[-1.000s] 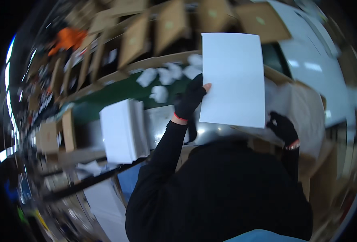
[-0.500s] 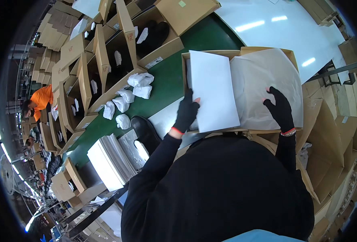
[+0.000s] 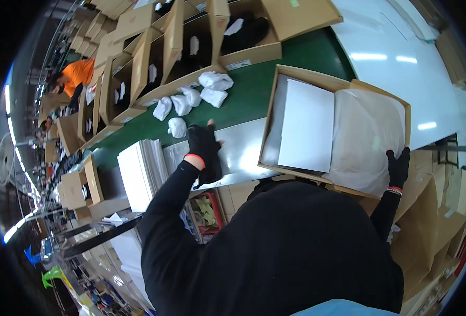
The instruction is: The person repeatedly packs black shoes into cardboard boxes on a conveyor belt. They line each box with tissue paper, place a shoe inside, add crumpled paper for cushioning, and close the box before moving it along the belt. The process is repeated for multiple pairs of shoes throughout the clip.
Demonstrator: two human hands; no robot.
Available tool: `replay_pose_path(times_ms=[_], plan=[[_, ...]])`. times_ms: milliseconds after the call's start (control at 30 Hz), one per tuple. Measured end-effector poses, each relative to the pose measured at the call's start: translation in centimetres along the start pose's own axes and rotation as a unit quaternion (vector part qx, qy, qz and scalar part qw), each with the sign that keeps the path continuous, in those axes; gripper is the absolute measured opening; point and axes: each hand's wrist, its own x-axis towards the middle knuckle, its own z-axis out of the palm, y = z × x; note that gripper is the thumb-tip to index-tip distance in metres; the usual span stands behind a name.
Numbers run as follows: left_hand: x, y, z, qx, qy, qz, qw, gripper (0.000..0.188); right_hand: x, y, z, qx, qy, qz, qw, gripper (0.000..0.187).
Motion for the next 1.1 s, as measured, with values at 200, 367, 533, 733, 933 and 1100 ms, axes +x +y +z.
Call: replay_pose_path(times_ms=[200, 367, 533, 733, 933, 1100], plan=[[-1.9, -8.9, 8.2, -0.015, -0.167, -0.051, 0.985, 0.105, 1.8, 3.8, 3.8, 0.033, -0.066, 0.021, 0.997, 0.084], [-2.9, -11.1, 5.9, -0.198, -0.103, 0.004, 0.975, 0.113, 2.1, 3.9, 3.3, 0.038, -0.027, -0.053, 0.998, 0.059], [-1.7, -1.9, -5.2, -0.418, -0.077, 0.154, 0.892, 0.102, 2.0, 3.0, 1.3, 0.133, 0.05, -0.031, 0.989, 0.051], [4.0, 11.9, -8.4, -0.346, -0.032, 0.318, 0.882, 0.096, 1.2, 1.1, 0.8, 0.136, 0.111, -0.032, 0.984, 0.048], [7.7, 21.9, -3.6, -0.197, 0.081, 0.388, 0.896, 0.089, 0.7, 6.8, 3.9, 0.111, 0.19, 0.011, 0.975, 0.059], [7.1, 23.5, -0.4, -0.269, 0.202, 0.34, 0.878, 0.08, -1.2, 1.7, -0.2, 0.233, 0.185, 0.023, 0.955, 0.054]])
